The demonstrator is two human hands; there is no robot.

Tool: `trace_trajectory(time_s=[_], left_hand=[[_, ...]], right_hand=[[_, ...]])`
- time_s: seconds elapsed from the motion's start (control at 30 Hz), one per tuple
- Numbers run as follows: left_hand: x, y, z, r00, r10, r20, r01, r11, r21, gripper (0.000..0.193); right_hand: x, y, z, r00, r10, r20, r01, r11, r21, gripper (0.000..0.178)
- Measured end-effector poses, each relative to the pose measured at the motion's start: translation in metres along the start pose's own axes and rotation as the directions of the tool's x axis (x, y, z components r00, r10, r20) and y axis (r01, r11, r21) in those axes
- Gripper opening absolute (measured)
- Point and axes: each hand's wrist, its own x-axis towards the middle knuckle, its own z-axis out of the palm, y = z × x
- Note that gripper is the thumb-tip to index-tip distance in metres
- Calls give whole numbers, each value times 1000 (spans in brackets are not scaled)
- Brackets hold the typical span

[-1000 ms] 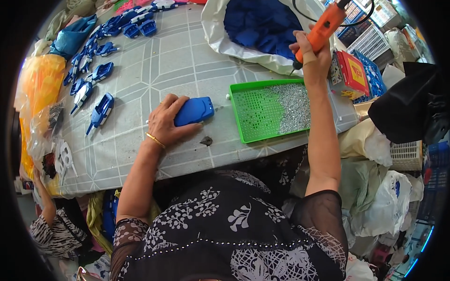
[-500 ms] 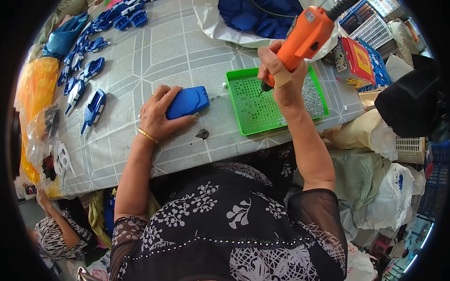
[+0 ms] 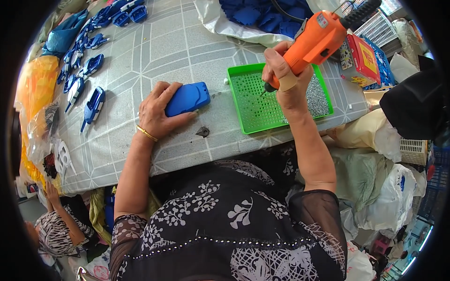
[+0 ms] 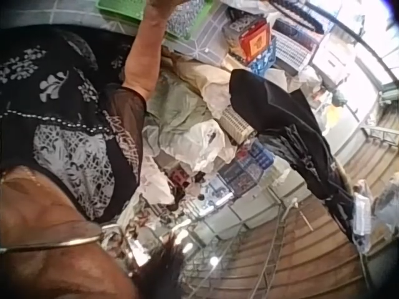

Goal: Assembling and securing blue and white plastic toy components using an electric screwdriver.

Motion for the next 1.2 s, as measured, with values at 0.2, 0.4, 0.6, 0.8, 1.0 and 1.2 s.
trace_trajectory(time_s=[0.2,0.4,0.6,0.8,1.0,1.2], left_hand=[[-1,2,0,1000,10,-2,-10,1000,15,66],[-2,3,1,1000,14,-13,-13,998,59,68],[-2,1,2,999,21,-33,-19,998,67,67],[-1,0,4,999,35,-41,-34,999,29,65],[-1,2,2,997,60,-55,-59,998,24,63],[0,2,6,996,59,-61,-56,998,40,68]], right_hand=[[1,0,4,1000,-20,8,20,999,36,18],[10,-8,5,997,-23,72,11,987,162,20],[17,-28,43,986,16,169,-65,955,289,21],[14,-21,55,978,17,208,-57,981,187,20],[5,-19,21,1000,-12,20,9,992,128,17],[0,-8,3,1000,-15,-10,16,998,68,20]])
